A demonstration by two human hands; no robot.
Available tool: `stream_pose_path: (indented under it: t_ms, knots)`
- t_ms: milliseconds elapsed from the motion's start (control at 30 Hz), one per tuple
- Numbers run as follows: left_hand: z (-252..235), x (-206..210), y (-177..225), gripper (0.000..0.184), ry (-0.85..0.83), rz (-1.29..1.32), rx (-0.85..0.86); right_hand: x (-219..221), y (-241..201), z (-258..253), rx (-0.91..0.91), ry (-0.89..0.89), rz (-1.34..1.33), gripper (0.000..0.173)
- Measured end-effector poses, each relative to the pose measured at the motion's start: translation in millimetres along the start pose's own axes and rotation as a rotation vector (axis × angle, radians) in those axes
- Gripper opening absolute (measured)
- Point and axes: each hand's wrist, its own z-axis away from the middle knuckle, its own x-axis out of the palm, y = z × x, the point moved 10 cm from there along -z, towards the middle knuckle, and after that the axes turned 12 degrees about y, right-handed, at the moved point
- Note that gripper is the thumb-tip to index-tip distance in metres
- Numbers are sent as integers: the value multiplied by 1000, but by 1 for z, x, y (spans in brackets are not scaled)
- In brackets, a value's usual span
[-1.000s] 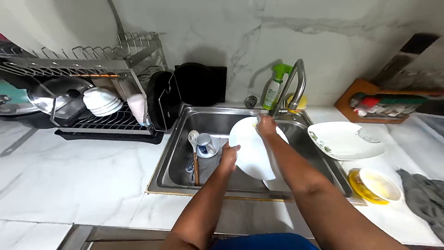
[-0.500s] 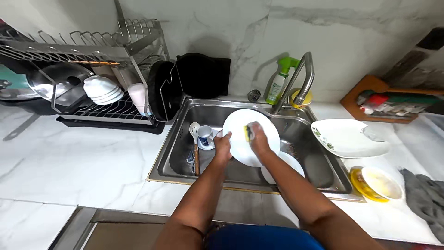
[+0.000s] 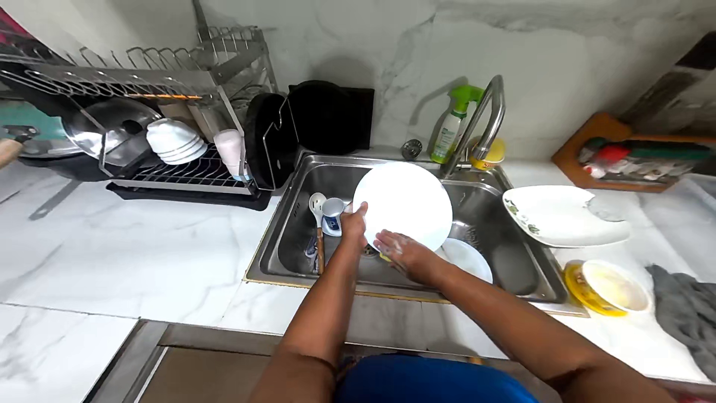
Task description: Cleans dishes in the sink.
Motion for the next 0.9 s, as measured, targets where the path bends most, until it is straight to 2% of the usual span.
stream_pose_path:
  t_ms: [67, 167, 233, 300, 333, 367, 433, 467, 500, 533, 600, 633, 667, 700, 767, 833, 900]
  knots:
    - [0, -2, 4, 37, -82, -90, -66, -14, 15, 18, -72, -12, 107, 51]
    - [-1, -6, 8, 38, -169, -193, -127, -66, 42, 45, -170, 144, 287, 33]
    - [-6, -12, 2, 28, -179, -223, -176, -91, 28, 40, -261, 146, 301, 22]
    - [-11, -19, -7, 13, -162, -125, -237, -106, 4, 28, -289, 170, 178, 20]
    - [-11, -16, -10, 16, -187, -29, -273, -116, -4, 22, -247, 219, 88, 20]
    - [-11, -7, -13, 32, -256, 74, -326, -128, -6, 16, -158, 282, -23, 19]
    - [-11, 13, -18, 82, -438, 166, -399, -149, 12, 9, 157, 433, -287, 25]
    - [-12, 18, -20, 93, -480, 155, -392, -155, 30, 11, 352, 515, -440, 26]
    - [-12, 20, -19, 92, -487, 134, -355, -155, 51, 16, 539, 599, -604, 24]
    - [-11, 19, -16, 81, -485, 118, -292, -149, 74, 23, 700, 695, -760, 22]
    - [-4, 17, -4, 45, -485, 157, -191, -135, 116, 38, 918, 854, -803, 24]
    - [1, 16, 1, 34, -470, 170, -168, -129, 136, 45, 992, 887, -680, 35]
    - [7, 16, 5, 31, -455, 172, -151, -125, 152, 51, 1049, 871, -496, 45]
    - [14, 18, 6, 35, -448, 160, -131, -123, 162, 52, 1092, 803, -291, 49]
    - [25, 26, 5, 47, -419, 122, -56, -115, 169, 48, 1168, 619, 15, 44]
    - [30, 32, 4, 53, -378, 76, 15, -100, 153, 28, 1061, 625, 34, 44]
    - [31, 36, 2, 50, -351, 30, 60, -78, 105, -13, 721, 661, -98, 60]
